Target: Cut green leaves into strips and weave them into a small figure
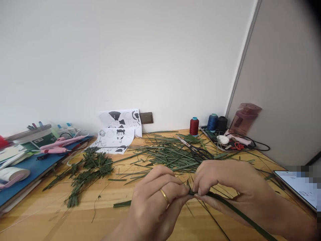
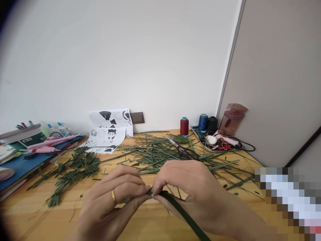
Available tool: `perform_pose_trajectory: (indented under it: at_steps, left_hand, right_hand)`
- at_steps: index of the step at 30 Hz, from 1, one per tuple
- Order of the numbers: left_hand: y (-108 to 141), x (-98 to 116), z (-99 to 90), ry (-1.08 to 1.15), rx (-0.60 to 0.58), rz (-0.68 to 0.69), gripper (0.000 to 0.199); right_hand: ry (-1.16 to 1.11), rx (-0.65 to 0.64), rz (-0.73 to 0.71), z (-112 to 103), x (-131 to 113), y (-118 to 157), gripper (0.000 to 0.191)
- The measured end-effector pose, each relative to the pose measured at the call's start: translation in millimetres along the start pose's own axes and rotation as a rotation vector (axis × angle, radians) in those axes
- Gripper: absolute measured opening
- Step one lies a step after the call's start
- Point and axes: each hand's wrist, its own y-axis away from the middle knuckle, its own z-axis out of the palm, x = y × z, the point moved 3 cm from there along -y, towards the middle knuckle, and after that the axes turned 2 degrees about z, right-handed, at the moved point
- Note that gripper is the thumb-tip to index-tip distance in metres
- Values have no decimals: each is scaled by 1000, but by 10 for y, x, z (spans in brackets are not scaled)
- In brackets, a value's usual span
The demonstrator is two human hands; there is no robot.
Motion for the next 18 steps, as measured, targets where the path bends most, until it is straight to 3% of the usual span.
perform_pose_trajectory:
  at_steps: [3, 7, 11, 13, 18]
  left_hand:
    - [22, 5, 21, -22, -9, 26, 13]
    - [86, 28, 18, -187, -54, 105, 16]
    - [172, 68, -34, -413, -249, 277, 21]
    - [214, 82, -66, -475, -310, 343, 23]
    - [244, 88, -64, -484, -248, 352, 25]
  right_hand:
    - [-43, -3, 136, -27, -19, -27, 7]
    - [-290, -55, 404, -17, 12, -83, 8]
    - [-638, -149, 636, 77, 100, -102, 8]
    - [-767, -159, 681, 128, 146, -91, 9]
    - [-927, -136, 741, 217, 211, -48, 13]
